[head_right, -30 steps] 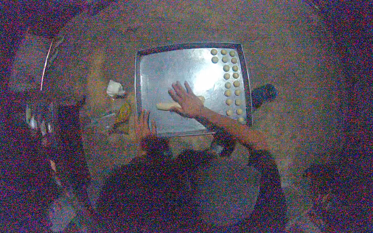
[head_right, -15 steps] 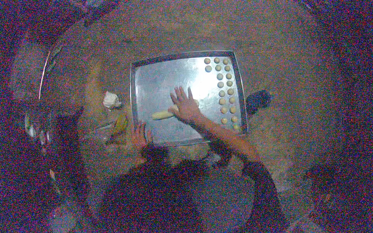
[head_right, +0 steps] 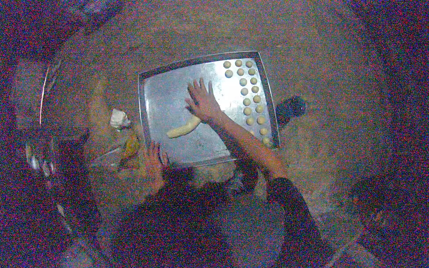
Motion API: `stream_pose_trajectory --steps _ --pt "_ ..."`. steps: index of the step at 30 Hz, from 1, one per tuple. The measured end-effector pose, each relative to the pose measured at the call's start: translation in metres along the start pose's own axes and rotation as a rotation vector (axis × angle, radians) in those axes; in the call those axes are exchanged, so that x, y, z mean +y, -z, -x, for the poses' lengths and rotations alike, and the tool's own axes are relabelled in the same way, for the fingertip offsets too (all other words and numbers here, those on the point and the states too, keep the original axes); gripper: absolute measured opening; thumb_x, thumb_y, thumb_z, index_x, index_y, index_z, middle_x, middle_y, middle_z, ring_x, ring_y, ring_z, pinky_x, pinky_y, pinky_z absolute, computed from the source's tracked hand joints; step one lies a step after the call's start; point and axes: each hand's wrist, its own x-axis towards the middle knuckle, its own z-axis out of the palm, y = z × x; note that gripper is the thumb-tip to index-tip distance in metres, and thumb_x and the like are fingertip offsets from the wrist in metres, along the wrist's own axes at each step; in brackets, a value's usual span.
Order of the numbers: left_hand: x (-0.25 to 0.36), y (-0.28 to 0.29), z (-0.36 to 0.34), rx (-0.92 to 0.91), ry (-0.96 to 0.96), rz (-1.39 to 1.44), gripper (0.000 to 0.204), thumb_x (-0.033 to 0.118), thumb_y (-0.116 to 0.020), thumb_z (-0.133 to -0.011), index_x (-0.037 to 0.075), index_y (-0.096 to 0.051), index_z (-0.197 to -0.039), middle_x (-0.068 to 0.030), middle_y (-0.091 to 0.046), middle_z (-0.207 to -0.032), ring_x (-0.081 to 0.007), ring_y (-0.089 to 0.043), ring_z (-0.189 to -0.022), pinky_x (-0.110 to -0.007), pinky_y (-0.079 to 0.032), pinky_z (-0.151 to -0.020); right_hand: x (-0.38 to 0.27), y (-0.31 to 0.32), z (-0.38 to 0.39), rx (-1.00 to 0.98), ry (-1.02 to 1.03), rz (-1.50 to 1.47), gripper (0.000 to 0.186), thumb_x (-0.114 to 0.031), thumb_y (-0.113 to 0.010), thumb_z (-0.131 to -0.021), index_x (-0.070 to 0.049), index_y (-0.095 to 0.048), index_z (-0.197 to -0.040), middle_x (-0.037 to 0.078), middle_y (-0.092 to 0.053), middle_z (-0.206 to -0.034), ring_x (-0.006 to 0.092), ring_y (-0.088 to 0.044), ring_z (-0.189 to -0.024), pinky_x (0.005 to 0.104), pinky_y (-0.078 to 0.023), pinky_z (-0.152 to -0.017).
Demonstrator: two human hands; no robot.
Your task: The person kneads a portion of dough on a metal tray by hand, flattening it with their palms, rolling it into a cylinder, and stretching it.
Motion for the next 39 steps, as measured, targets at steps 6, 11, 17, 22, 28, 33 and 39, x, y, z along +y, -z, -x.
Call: stream_pose_trajectory --steps 6,11,17,22,28,33,39 --pt "-0.002 -0.001 0.004 0.006 0.014 0.006 0.044 0.025 -0.061 -0.093 0.008 -0.061 -0.133 -0.0116 -0.053 -0.148 -0.0428 -0.032 -0.148 -0.056 -0.031 -0.119 0.021 -0.014 -0.050 0.217 0.089 0.048 0.047 -0.036 -0.059 -0.097 -0.010 -0.061 -0.136 0.023 -0.042 -0.155 0.0537 -0.018 -0.150 0.0739 -0.007 -0.118" --pt "-0.006 -0.005 0.007 0.001 0.005 0.022 0.044 0.025 -0.061 -0.092 0.008 -0.061 -0.133 -0.0107 -0.050 -0.152 -0.0428 -0.032 -0.148 -0.056 -0.032 -0.119 0.016 -0.016 -0.031 -0.006 0.092 0.065 0.056 -0.041 -0.052 -0.100 -0.007 -0.053 -0.144 0.023 -0.036 -0.160 0.0487 -0.020 -0.151 0.0660 -0.009 -0.122" --pt "-0.014 -0.003 0.000 -0.037 0.025 0.018 0.044 0.026 -0.058 -0.094 0.009 -0.060 -0.135 -0.0097 -0.047 -0.155 -0.0414 -0.030 -0.149 -0.055 -0.031 -0.120 0.005 0.014 0.082 -0.258 0.194 0.198 0.080 -0.055 -0.046 -0.101 0.001 -0.028 -0.156 0.028 -0.025 -0.163 0.0476 -0.019 -0.152 0.0645 -0.009 -0.123" --pt "-0.027 -0.013 0.001 -0.026 -0.046 -0.022 0.046 0.028 -0.055 -0.096 0.010 -0.058 -0.138 -0.0081 -0.045 -0.157 -0.0392 -0.028 -0.151 -0.055 -0.029 -0.121 -0.018 0.030 0.140 -0.350 0.174 0.172 0.079 -0.049 -0.045 -0.104 -0.002 -0.017 -0.161 0.026 -0.014 -0.167 0.0422 -0.012 -0.156 0.0630 -0.006 -0.124" --pt "-0.010 -0.007 -0.003 -0.041 0.045 0.017 0.045 0.029 -0.058 -0.095 0.011 -0.061 -0.135 -0.0076 -0.044 -0.157 -0.0389 -0.026 -0.152 -0.054 -0.030 -0.120 -0.075 -0.005 0.099 -0.063 -0.021 0.195 0.078 -0.052 -0.048 -0.102 -0.005 -0.024 -0.161 0.030 -0.016 -0.165 0.0481 -0.010 -0.154 0.0684 -0.003 -0.121" --pt "-0.018 -0.032 0.004 -0.021 0.064 0.035 0.044 0.029 -0.058 -0.095 0.011 -0.061 -0.134 -0.0075 -0.044 -0.157 -0.0411 -0.027 -0.151 -0.056 -0.032 -0.118 -0.064 -0.072 0.044 -0.025 0.116 0.214 0.078 -0.061 -0.038 -0.103 -0.005 -0.033 -0.158 0.028 -0.020 -0.165 0.0467 -0.011 -0.155 0.0685 -0.004 -0.121" --pt "-0.024 -0.033 0.006 0.054 -0.018 0.047 0.043 0.028 -0.060 -0.093 0.009 -0.062 -0.132 -0.0072 -0.043 -0.158 -0.0428 -0.030 -0.148 -0.056 -0.033 -0.118 -0.037 -0.063 -0.038 0.071 0.077 0.281 0.072 -0.057 -0.039 -0.103 -0.007 -0.040 -0.155 0.027 -0.025 -0.164 0.0472 -0.010 -0.155 0.0680 -0.002 -0.121"
